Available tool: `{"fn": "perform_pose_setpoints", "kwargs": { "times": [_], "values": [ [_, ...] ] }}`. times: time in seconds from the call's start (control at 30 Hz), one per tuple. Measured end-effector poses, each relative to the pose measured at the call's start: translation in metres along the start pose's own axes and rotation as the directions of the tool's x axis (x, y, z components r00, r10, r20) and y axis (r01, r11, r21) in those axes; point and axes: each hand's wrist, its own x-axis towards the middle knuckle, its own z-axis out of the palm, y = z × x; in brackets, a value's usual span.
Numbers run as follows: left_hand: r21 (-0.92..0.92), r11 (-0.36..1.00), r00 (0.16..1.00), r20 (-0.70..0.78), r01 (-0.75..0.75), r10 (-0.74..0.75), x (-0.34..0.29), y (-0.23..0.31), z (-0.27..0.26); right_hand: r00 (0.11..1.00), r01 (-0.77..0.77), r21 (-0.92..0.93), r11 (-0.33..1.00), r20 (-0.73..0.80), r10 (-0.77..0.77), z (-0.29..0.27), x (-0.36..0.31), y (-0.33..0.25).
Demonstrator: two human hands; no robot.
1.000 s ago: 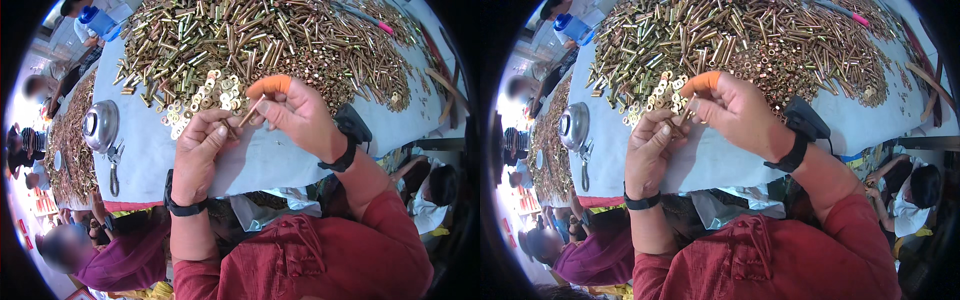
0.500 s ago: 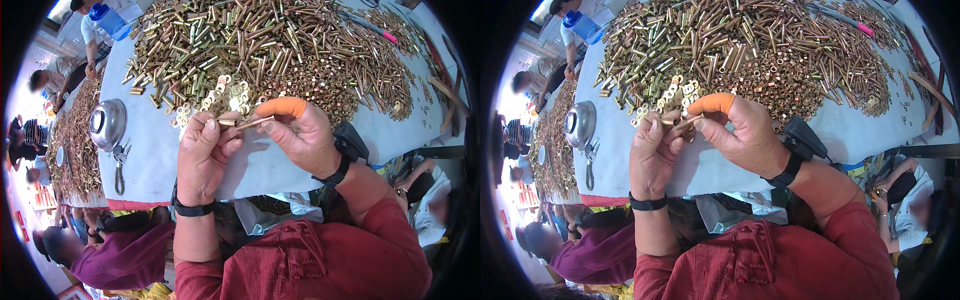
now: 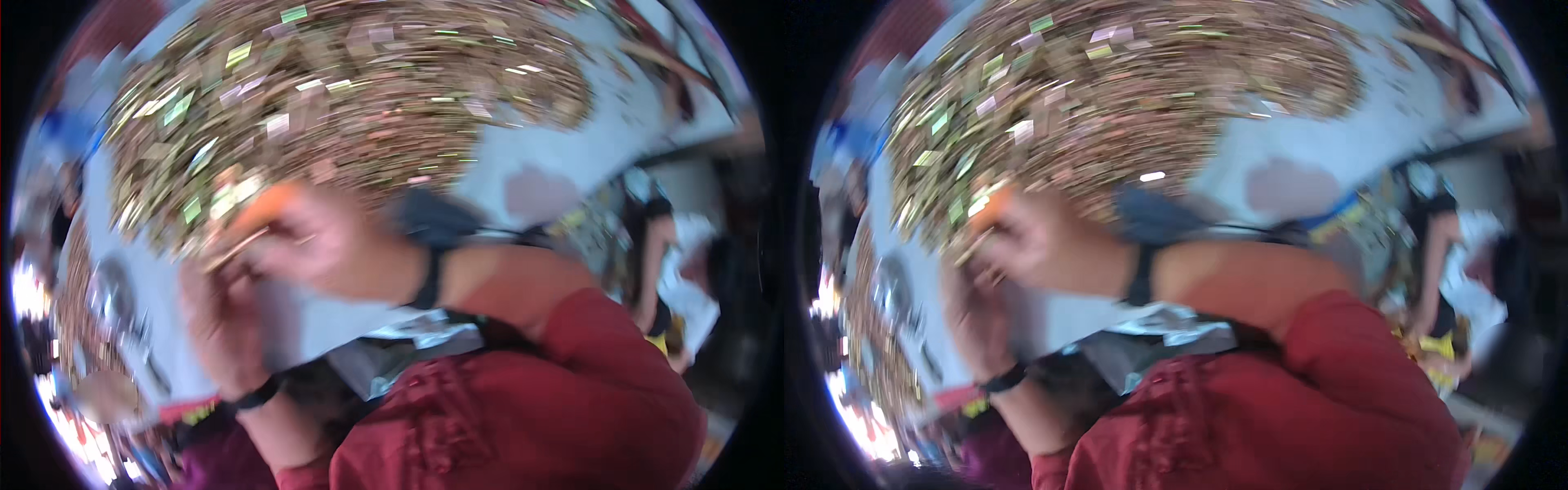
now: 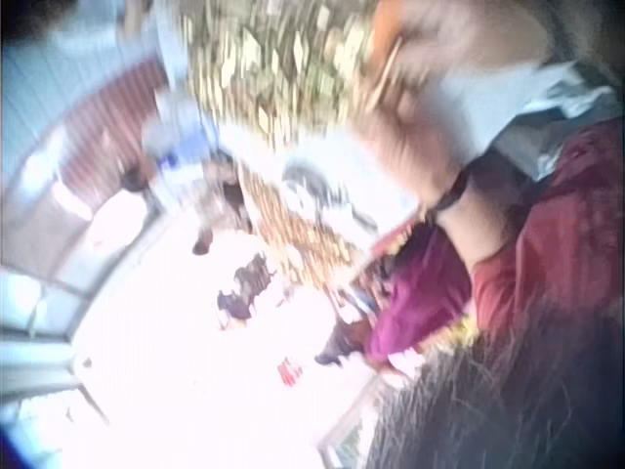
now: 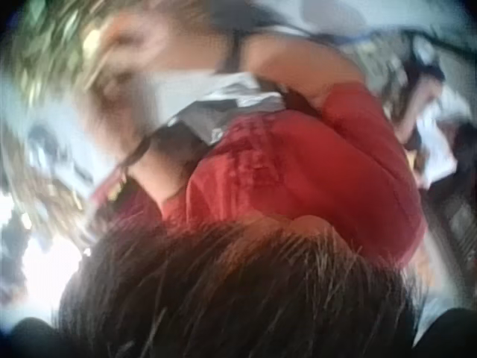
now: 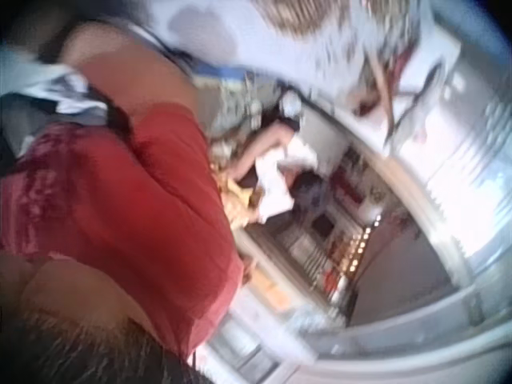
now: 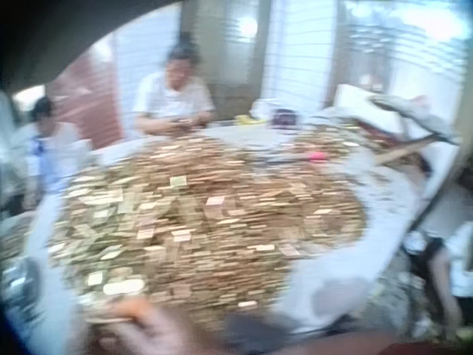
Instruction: The person sorts and assembles small brass washers, metal casings, and small pins by hand on a work table.
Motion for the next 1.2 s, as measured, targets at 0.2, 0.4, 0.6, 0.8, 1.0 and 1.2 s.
{"fn": "perform_pose_setpoints", "kwargs": {
  "times": [0.2,0.4,0.6,0.8,1.0,1.2],
  "values": [
    [-0.107,0.993,0.999,0.010,0.041,-0.041,-0.007,0.021,-0.051,0.999,-0.003,-0.629,0.777,-0.032,-0.023,0.026,0.008,-0.007],
    [0.040,0.990,0.968,-0.219,0.132,-0.120,0.003,-0.002,-0.013,0.934,0.328,-0.712,0.621,0.146,-0.326,0.050,-0.003,0.053],
    [-0.058,0.988,0.980,-0.134,0.141,-0.147,-0.007,0.002,-0.039,0.999,0.032,-0.480,0.877,0.028,-0.021,0.034,-0.012,0.009],
    [-0.350,0.910,0.975,0.094,0.221,-0.201,-0.002,-0.015,0.011,0.987,-0.032,-0.804,0.594,0.067,0.144,-0.043,-0.008,-0.038],
    [-0.160,0.987,0.999,-0.049,-0.014,0.006,-0.004,-0.001,0.021,0.984,0.088,-0.872,0.482,0.152,0.096,-0.064,-0.013,-0.041],
    [-0.100,0.994,0.994,-0.105,-0.039,0.028,-0.002,0.003,0.012,0.940,0.158,-0.920,0.359,0.252,0.230,-0.045,-0.015,-0.035]
  ]
}}
